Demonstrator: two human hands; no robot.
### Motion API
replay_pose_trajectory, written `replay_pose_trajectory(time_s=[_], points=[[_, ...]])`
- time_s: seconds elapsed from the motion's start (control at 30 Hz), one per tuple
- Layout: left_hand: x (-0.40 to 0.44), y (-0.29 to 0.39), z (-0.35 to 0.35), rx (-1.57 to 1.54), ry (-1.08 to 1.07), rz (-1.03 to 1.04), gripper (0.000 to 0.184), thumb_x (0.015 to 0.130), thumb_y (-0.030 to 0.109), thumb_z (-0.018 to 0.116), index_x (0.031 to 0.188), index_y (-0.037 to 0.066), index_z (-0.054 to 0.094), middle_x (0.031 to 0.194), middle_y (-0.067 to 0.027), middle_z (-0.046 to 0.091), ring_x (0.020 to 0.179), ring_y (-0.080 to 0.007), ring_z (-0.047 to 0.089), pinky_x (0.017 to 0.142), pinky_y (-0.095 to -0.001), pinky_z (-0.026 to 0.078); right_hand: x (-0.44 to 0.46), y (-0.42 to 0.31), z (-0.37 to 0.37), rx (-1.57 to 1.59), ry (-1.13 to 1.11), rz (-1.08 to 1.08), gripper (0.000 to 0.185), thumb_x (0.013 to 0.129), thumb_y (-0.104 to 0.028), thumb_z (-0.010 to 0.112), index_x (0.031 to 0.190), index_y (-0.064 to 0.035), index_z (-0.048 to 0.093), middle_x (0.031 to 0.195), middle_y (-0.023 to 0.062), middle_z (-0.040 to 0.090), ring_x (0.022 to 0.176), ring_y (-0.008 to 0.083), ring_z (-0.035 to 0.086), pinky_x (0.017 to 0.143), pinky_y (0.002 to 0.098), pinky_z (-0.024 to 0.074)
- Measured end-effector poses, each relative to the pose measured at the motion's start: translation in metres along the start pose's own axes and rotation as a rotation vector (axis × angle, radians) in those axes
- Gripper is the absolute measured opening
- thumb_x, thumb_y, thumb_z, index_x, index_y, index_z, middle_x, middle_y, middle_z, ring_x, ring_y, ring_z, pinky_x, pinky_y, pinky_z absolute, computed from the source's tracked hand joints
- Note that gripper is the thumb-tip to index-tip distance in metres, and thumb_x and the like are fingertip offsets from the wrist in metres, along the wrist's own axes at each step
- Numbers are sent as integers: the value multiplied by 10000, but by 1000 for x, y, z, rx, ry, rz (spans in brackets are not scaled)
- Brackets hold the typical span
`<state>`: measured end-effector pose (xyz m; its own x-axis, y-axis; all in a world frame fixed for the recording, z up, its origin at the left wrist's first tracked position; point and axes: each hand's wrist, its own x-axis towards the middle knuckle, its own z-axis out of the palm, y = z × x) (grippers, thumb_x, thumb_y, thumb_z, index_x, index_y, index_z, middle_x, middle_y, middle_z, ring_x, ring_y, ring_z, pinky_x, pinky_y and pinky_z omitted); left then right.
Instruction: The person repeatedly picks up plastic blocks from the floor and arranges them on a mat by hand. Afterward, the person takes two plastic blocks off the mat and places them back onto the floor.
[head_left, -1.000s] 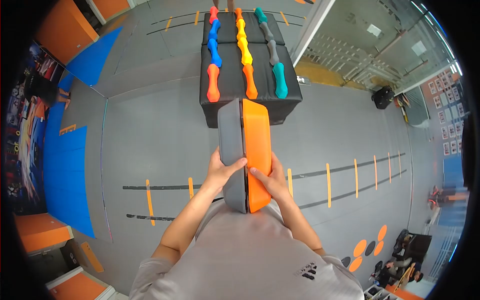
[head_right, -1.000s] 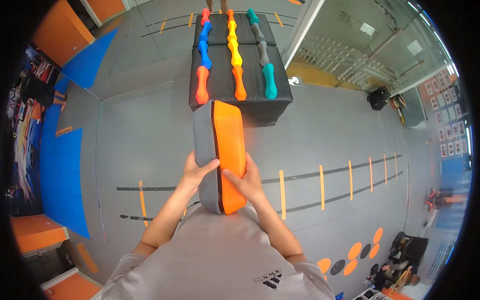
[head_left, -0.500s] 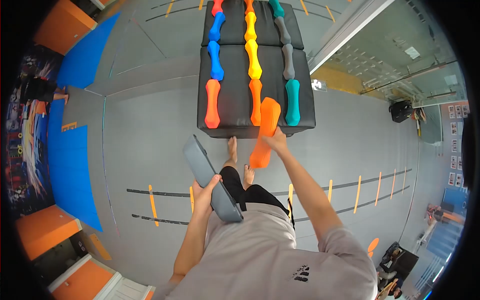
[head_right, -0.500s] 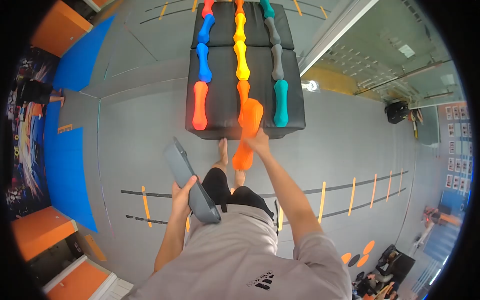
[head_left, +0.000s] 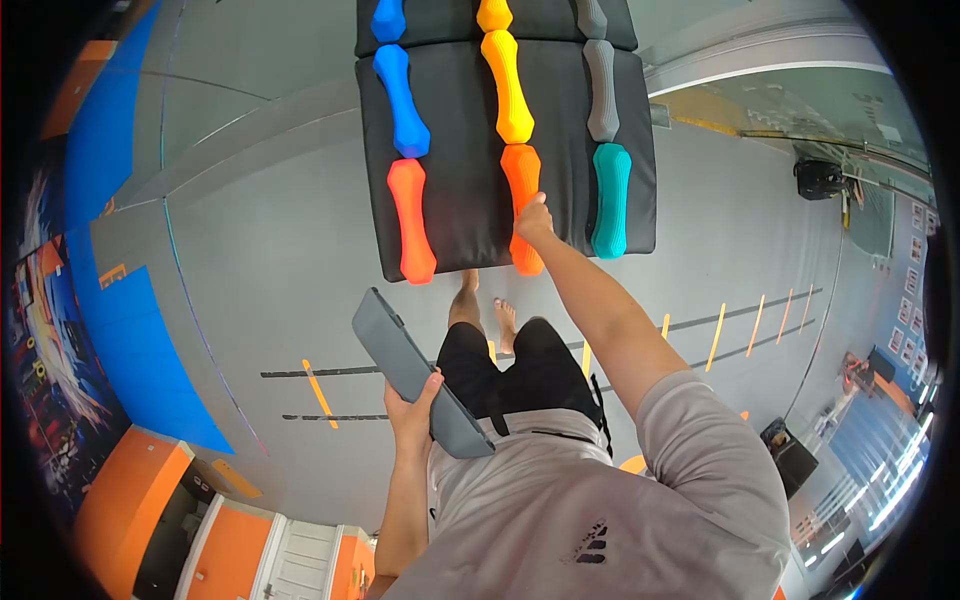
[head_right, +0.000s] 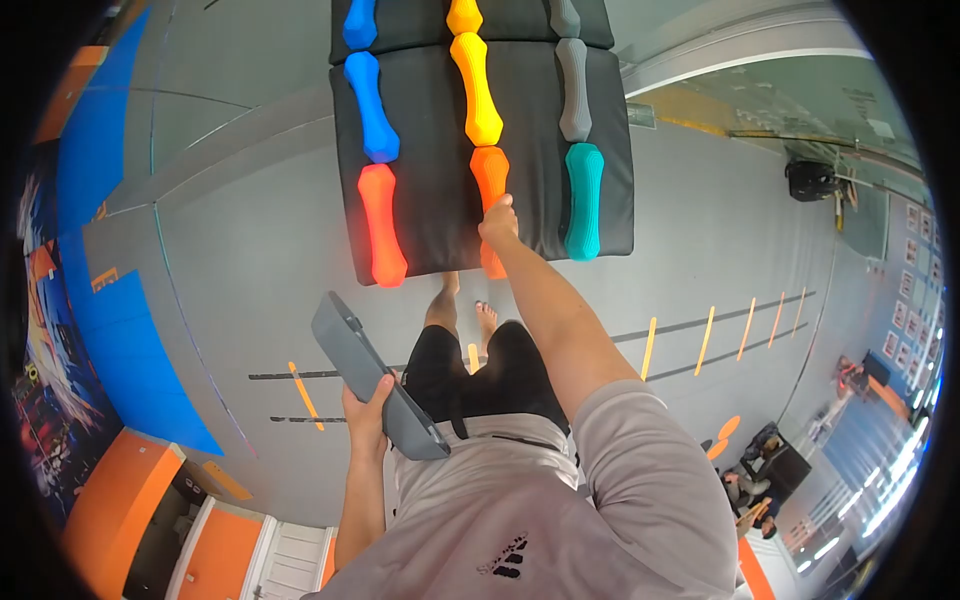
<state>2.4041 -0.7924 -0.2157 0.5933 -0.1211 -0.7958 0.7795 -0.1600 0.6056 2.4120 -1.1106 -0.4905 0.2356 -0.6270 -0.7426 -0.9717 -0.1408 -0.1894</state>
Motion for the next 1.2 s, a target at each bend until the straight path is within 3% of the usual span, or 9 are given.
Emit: replay_pose_trajectory(time_s=[0.4,0.63,0.77,0.87,0.93,0.97,1.03,1.17,1.2], points=[[69,36,93,202,34,-106,489,801,108,769,1201,30,499,1027,-100,626,927,-183,629,866,-324,502,49,20,73,-341,85,-60,536,834,-154,708,1178,34,341,1094,208,587,959,312,684,810,352,584],[159,50,238,735,-306,480,569,842,176,720,1271,-29,407,1149,-186,594,1063,-253,602,913,-370,474,59,27,54,-305,49,-249,584,833,-156,699,1226,68,329,1096,243,581,979,305,677,807,354,582],[208,55,364,940,-392,572,571,849,224,696,1213,-85,383,1008,-312,626,966,-436,641,836,-445,507,66,57,-29,346,-454,-68,643,818,-191,685,1332,12,357,1082,273,624,1019,381,647,884,393,522],[271,25,450,1181,-274,826,611,847,311,707,1152,-113,392,1030,-342,605,1008,-442,626,849,-450,501,56,111,-126,440,-247,-443,581,785,-274,723,1270,-48,497,1075,193,669,1032,343,651,864,415,513],[291,23,511,1280,-237,761,638,837,329,711,1144,-126,386,1038,-347,611,1003,-457,623,866,-466,499,86,160,-164,519,-238,-401,390,822,-320,667,1073,-23,629,949,143,709,899,286,684,803,351,522],[299,22,537,1295,-200,761,639,838,330,709,1148,-126,385,1044,-349,611,1005,-459,621,878,-469,496,84,177,-211,818,-400,-121,221,854,-266,666,884,-47,669,726,55,669,664,152,652,616,282,512],[312,18,581,1328,-136,761,641,840,330,704,1155,-127,384,1056,-353,609,1009,-464,618,903,-473,491,129,235,-228,597,-242,-185,260,868,-273,651,719,-61,629,610,2,564,547,102,526,518,281,433],[340,10,630,1418,25,731,578,857,262,674,1190,-96,364,1061,-317,625,992,-444,632,892,-455,510,197,286,-236,408,-221,-182,295,791,-232,651,597,-33,554,570,30,533,535,134,490,518,354,396],[348,7,636,1437,44,716,584,857,262,673,1196,-94,358,1063,-313,625,997,-439,632,893,-454,510,206,277,-240,-11,-337,-219,252,783,-218,583,874,-40,735,947,164,713,973,286,682,819,385,527]])
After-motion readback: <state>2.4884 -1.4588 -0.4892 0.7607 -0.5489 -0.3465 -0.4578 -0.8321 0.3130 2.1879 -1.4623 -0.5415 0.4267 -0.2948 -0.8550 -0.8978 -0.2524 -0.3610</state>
